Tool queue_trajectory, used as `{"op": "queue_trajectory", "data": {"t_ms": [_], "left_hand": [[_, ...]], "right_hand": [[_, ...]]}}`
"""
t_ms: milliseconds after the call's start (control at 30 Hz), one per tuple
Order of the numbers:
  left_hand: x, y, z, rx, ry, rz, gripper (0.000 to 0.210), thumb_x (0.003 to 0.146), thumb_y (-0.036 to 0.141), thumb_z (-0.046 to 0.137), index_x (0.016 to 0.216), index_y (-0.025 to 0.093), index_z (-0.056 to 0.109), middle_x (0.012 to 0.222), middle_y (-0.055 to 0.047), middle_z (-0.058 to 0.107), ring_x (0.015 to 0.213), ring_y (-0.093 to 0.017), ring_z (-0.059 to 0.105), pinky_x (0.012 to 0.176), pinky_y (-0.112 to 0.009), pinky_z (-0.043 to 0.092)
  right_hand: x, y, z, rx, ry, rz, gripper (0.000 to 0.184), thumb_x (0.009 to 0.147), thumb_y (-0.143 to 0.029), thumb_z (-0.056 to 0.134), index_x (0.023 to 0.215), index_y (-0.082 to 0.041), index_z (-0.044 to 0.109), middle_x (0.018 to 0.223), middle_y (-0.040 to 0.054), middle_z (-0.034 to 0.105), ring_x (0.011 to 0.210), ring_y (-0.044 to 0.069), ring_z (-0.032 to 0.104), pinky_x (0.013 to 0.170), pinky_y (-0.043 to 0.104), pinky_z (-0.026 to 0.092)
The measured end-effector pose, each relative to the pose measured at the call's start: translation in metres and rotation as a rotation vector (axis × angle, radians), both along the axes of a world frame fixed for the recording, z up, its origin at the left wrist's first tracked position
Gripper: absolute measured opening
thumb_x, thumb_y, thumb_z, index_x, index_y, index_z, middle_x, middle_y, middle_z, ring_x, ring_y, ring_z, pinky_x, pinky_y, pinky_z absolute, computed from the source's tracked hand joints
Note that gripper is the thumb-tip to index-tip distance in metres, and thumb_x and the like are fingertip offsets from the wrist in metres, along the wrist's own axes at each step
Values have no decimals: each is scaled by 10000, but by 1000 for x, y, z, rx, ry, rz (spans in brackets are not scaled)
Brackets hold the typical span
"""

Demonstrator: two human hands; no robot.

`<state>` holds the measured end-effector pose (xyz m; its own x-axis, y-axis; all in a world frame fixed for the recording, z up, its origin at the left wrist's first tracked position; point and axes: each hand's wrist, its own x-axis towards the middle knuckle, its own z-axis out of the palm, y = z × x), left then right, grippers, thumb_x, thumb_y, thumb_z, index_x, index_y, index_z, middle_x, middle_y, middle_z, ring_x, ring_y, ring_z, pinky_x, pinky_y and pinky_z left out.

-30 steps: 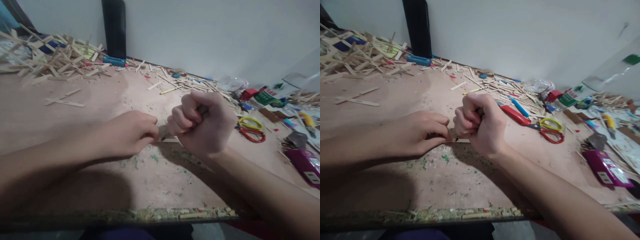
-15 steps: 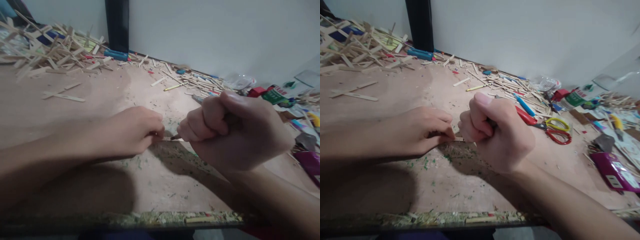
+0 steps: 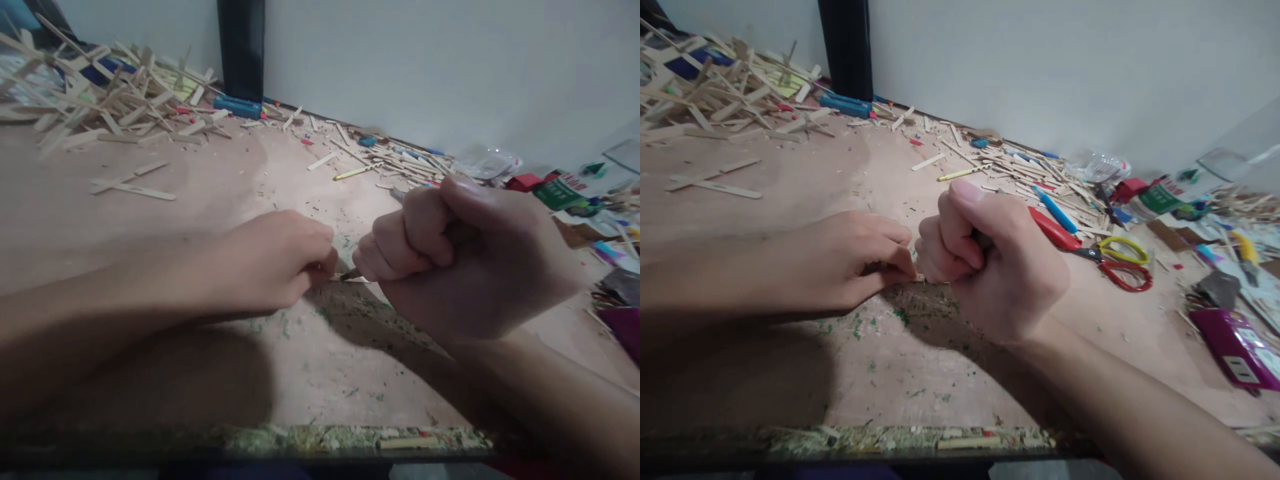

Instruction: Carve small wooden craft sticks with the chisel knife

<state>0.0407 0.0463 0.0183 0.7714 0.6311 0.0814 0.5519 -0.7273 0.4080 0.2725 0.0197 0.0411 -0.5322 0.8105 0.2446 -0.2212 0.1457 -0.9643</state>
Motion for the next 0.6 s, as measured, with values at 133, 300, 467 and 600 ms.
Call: {"op": "queue_trajectory", "data": {"t_ms": [133,300,467,600], "left_hand": [[1,-1,1,0,11,16,275,1020,-17,857,896,217,929,927,-1,885,929,-205,837,875,-325,576],[3,-1,3,-2,25,19,273,1022,-5,857,889,224,925,926,2,882,921,-199,835,860,-314,574],[5,-1,5,-13,48,27,266,1015,-5,855,909,223,944,951,-8,904,939,-209,846,862,-313,578],[6,-2,7,-9,47,29,268,1015,-6,853,909,218,955,938,-12,905,946,-218,850,866,-319,571]], "right_hand": [[-2,0,-2,16,10,-21,729,1196,-475,828,630,-265,421,589,-66,297,541,143,258,601,361,393],[-4,3,-5,52,26,-40,735,1188,-499,833,643,-249,408,580,-72,283,520,125,233,571,347,347],[-4,3,-4,65,-2,-42,791,1202,-555,844,622,-253,399,573,-72,282,506,120,218,553,354,340],[-7,0,-1,61,-3,-61,779,1183,-524,860,620,-256,393,574,-73,255,503,122,193,542,364,329]]}}
